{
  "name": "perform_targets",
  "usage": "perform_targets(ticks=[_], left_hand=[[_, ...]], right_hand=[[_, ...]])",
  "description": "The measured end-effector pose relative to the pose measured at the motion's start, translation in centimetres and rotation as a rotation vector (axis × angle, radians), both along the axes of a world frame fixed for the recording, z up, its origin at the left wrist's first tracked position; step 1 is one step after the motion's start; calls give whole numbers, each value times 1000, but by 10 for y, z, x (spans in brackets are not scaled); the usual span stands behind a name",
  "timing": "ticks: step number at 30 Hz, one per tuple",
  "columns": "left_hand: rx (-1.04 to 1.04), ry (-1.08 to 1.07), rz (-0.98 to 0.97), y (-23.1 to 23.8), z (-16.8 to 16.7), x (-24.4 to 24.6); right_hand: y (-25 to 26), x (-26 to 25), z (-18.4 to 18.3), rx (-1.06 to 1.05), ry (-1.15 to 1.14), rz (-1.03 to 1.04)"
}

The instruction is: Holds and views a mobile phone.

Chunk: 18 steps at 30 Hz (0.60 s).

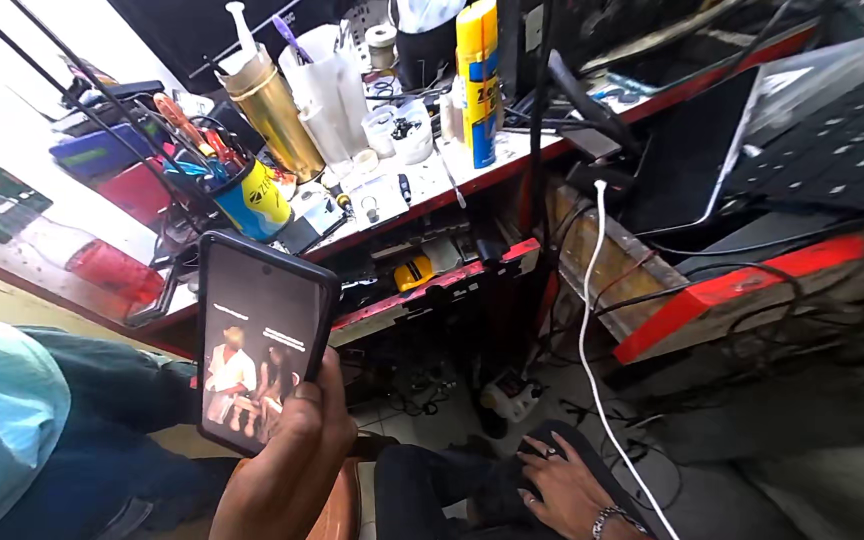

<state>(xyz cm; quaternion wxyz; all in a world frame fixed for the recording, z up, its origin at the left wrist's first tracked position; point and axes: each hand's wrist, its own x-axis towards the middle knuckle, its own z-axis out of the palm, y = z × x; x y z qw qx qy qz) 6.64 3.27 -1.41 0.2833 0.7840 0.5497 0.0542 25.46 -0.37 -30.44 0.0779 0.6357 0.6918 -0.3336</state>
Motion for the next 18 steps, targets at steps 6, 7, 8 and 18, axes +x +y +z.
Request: perform_targets(ticks=[6,7,8,18], left_hand=[[33,-36,6,-1,-2,-2],[33,-41,8,-1,-2,-2],[29,-42,11,-1,-2,-2],[60,-32,6,-2,-2,-2]], right_hand=[[0,0,1,11,5,0],[-1,0,1,15,4,0],[-1,1,0,17,5,-2],[0,0,0,-2,-11,2]])
